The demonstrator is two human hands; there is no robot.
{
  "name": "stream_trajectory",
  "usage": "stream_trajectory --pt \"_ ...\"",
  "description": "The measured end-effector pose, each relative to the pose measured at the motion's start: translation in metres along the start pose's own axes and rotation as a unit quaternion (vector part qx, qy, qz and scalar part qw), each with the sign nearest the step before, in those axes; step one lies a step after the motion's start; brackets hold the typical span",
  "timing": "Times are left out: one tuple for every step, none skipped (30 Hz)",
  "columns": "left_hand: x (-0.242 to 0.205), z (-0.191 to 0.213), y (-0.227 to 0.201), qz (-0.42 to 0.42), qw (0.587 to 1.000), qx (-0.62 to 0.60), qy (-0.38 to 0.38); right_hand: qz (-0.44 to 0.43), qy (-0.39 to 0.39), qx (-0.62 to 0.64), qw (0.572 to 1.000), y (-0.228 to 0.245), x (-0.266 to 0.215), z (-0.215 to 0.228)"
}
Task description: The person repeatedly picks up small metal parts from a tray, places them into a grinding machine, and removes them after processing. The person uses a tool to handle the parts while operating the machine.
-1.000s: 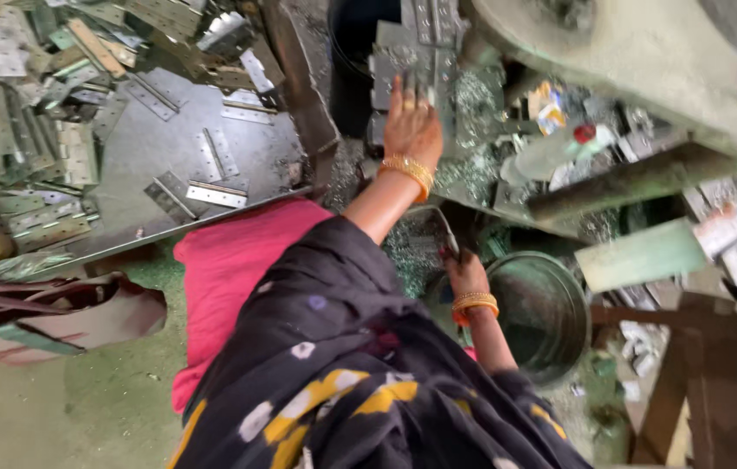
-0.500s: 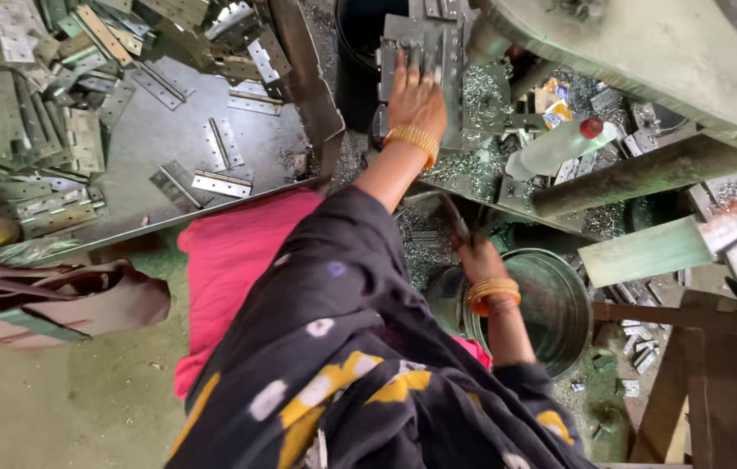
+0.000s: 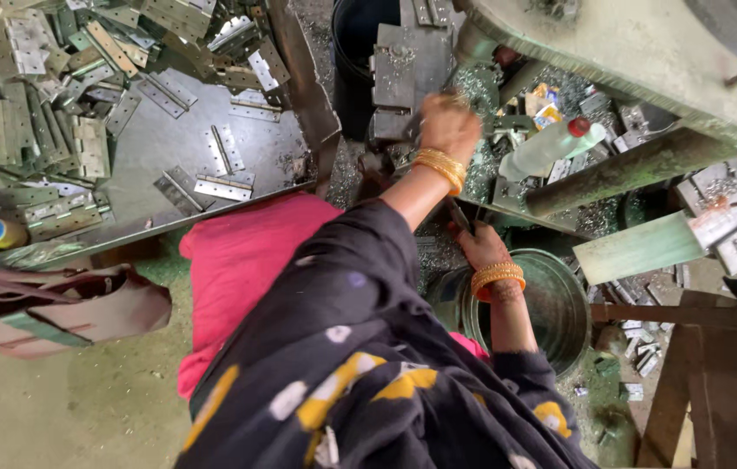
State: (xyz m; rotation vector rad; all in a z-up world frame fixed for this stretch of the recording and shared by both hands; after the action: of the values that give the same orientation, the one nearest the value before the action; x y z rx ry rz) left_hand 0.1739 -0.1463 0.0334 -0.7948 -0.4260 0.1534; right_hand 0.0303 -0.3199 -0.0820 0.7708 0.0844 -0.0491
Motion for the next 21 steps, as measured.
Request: stream_trajectory --pt "-0.003 -0.003 0.016 0.181 0.979 -0.089 0.034 -0.002 -0.004 -0.024 1.0 -0.003 0.003 0.001" --pt "-0.004 0.001 0.008 0.074 0.995 0.036 0.061 -0.003 -0.007 -0.048 0.999 -0.006 0.007 0.003" --pt "-0.012 0.008 0.009 -0.035 0.982 0.165 0.089 -0.008 -0.008 -0.068 0.998 -0.007 0.009 0.002" --pt "-0.024 0.013 0.011 -0.143 0.939 0.29 0.115 0.01 -0.003 -0.044 0.999 -0.004 0.011 0.002" --pt "-0.036 0.023 0.014 -0.186 0.931 0.303 0.084 0.025 0.006 -0.022 0.999 -0.002 0.01 0.004" --pt "-0.045 0.031 0.015 -0.228 0.92 0.315 0.054 0.041 0.014 -0.001 0.999 0.001 0.011 0.007" --pt "-0.047 0.036 0.014 -0.269 0.906 0.326 0.021 0.018 0.012 -0.04 0.999 0.0 0.017 0.011" --pt "-0.045 0.038 0.017 -0.257 0.917 0.305 0.03 -0.004 0.01 -0.079 0.997 -0.001 0.022 0.015" --pt "-0.046 0.035 0.017 -0.247 0.927 0.28 0.043 -0.031 0.006 -0.12 0.992 -0.005 0.02 0.019" --pt "-0.043 0.03 0.016 -0.236 0.936 0.256 0.056 -0.026 0.001 -0.125 0.992 -0.005 0.016 0.019" --pt "-0.035 0.023 0.016 -0.223 0.932 0.275 0.079 -0.017 -0.008 -0.131 0.991 -0.005 0.016 0.015" --pt "-0.028 0.017 0.017 -0.21 0.927 0.294 0.101 -0.008 -0.017 -0.136 0.991 -0.006 0.013 0.01" --pt "-0.025 0.012 0.019 -0.196 0.921 0.313 0.125 -0.021 -0.025 -0.117 0.993 -0.011 0.008 0.001" --pt "-0.024 0.012 0.019 -0.203 0.918 0.324 0.106 -0.035 -0.033 -0.098 0.994 -0.018 -0.001 -0.011" --pt "-0.025 0.013 0.019 -0.212 0.914 0.334 0.087 -0.05 -0.043 -0.078 0.995 -0.025 -0.01 -0.025" --pt "-0.028 0.014 0.019 -0.221 0.91 0.345 0.068 -0.037 -0.089 -0.073 0.993 -0.031 -0.019 -0.031" --pt "-0.027 0.018 0.016 -0.228 0.928 0.294 0.031 -0.017 -0.135 -0.07 0.988 -0.036 -0.017 -0.029" --pt "-0.026 0.022 0.012 -0.234 0.941 0.243 -0.006 -0.021 -0.107 -0.03 0.994 -0.044 -0.01 -0.03" --pt "-0.027 0.032 0.016 -0.239 0.95 0.198 -0.039 -0.026 -0.074 0.016 0.997 -0.047 -0.011 -0.041" --pt "-0.027 0.033 0.023 -0.233 0.943 0.239 -0.011 -0.032 -0.04 0.062 0.997 -0.05 -0.008 -0.047" --pt "-0.022 0.026 0.023 -0.229 0.934 0.273 0.014 -0.083 -0.031 -0.054 0.995 -0.064 0.003 -0.039"
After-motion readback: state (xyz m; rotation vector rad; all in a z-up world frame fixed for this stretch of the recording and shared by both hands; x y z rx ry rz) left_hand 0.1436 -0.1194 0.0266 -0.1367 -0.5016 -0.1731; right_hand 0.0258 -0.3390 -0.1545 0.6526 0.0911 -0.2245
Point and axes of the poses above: each hand's wrist, its own x-axis towards the middle knuckle, its own z-axis out of the back of the hand, y = z × x, the point moved 6 cm from there along x, towards the middle knuckle, and after that the axes turned 12 degrees about -y, right-handed, at the moved point
